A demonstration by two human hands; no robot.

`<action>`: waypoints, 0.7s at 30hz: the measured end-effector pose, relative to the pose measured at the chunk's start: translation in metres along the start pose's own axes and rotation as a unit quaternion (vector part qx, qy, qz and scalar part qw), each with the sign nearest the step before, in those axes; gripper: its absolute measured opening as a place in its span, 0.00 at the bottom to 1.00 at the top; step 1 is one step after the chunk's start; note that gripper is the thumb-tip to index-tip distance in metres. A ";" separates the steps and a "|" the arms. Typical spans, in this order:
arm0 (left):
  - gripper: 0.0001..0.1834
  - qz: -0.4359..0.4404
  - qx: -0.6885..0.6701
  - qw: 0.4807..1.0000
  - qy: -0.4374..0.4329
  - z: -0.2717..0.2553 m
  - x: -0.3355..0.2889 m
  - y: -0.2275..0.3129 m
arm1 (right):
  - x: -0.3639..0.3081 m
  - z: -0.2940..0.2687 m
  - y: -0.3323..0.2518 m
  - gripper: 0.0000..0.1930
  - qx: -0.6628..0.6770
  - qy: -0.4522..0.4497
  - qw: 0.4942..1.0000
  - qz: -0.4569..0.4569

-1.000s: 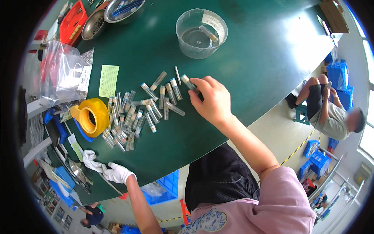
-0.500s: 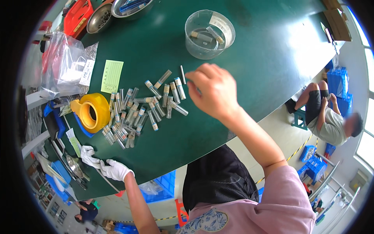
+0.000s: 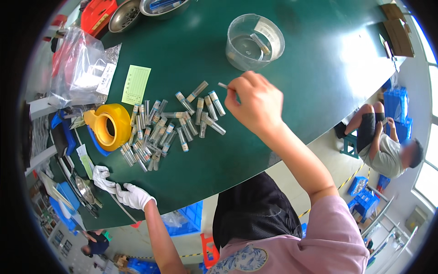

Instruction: The person sorts small cylindrical metal components from a metal bowl onto a green workbench. They handle the items one by one, placing them in a pile, and occasionally transfer them into a clear plastic container. The person also moves a roll of yellow tape and a pair of gloves on the table.

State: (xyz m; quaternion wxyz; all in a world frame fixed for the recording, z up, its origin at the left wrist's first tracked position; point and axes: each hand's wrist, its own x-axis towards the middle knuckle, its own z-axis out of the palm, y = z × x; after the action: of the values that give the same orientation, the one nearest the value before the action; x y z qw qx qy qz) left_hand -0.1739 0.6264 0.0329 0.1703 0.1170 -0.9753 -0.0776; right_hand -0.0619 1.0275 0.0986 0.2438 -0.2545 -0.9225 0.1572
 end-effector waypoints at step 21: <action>0.19 -0.001 -0.015 1.000 0.004 -0.005 -0.002 0.007 | -0.028 0.011 0.001 0.11 0.153 -0.155 0.965 0.149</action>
State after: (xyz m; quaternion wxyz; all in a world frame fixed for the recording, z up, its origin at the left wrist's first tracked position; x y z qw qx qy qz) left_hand -0.1715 0.6329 0.0383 0.1754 0.1155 -0.9734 -0.0918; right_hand -0.0465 1.0109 0.0786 0.1077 -0.3209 -0.8659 0.3683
